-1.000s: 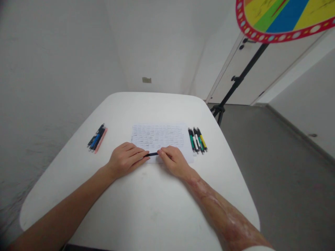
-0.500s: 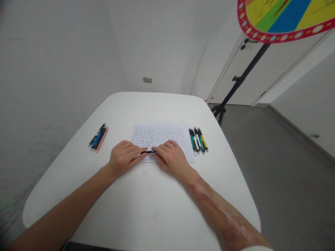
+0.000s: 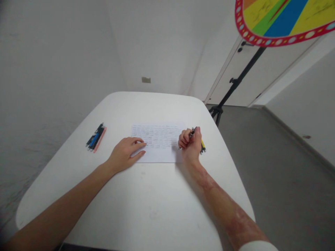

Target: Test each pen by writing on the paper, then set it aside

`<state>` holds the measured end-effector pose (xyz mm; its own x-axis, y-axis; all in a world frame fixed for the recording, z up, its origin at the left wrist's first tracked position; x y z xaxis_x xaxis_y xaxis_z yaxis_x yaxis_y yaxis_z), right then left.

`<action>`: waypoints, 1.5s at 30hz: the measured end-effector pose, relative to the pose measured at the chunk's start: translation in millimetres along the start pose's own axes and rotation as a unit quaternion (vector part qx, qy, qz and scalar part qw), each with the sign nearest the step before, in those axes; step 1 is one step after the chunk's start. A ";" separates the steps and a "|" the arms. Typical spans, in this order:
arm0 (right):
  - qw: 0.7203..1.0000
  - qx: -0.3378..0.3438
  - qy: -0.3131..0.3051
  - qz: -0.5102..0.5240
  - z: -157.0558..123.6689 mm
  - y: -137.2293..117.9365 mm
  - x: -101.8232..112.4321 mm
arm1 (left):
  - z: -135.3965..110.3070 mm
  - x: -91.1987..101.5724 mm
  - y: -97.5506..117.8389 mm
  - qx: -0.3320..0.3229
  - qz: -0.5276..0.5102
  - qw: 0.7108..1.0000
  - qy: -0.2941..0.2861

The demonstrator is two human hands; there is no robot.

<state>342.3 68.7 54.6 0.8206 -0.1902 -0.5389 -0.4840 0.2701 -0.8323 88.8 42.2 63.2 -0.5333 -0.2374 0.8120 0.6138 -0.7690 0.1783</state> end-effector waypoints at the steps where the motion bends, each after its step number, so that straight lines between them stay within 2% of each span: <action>1: 0.999 -0.030 0.004 0.031 2.5 1.4 -0.5 | -0.4 -3.0 -0.6 0.000 -0.005 1.000 -0.011; 4: 0.989 -0.098 0.034 0.105 7.8 8.3 1.1 | -2.1 -8.5 -3.6 0.008 -0.018 0.999 -0.028; 8: 0.975 -0.134 0.069 0.164 12.9 18.3 0.4 | -3.7 -10.5 -6.6 0.019 -0.024 0.999 -0.031; 15: 0.970 -0.165 0.051 0.173 9.6 27.5 -3.8 | -3.0 -10.8 -5.6 0.016 -0.023 0.999 -0.034; 22: 0.983 -0.141 0.033 0.112 9.6 20.5 8.2 | -2.6 -11.2 -5.6 0.011 -0.027 0.999 -0.030; 26: 0.986 -0.135 0.026 0.095 10.9 19.0 6.5 | -2.6 -11.4 -6.3 0.014 -0.027 0.999 -0.032; 34: 0.982 -0.136 0.018 0.131 11.2 18.9 4.1 | -3.3 -13.0 -6.6 0.016 -0.029 0.999 -0.040; 45: 0.985 -0.136 0.000 0.104 11.7 19.5 0.0 | -1.5 -12.4 -5.0 0.010 -0.034 0.999 -0.038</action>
<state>336.5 85.1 39.8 0.6951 -0.1573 -0.7015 -0.7051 0.0412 -0.7079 91.4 48.1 51.4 -0.5286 -0.1385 0.8375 0.5897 -0.7696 0.2449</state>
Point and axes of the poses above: each hand's wrist, its own z-axis towards the middle knuckle, its own x-axis out of the back of the hand, y = z × x, the point moved 10 cm from there along z, towards the middle knuckle, and after that the axes turned 4 degrees about y, right-handed, at the moved point
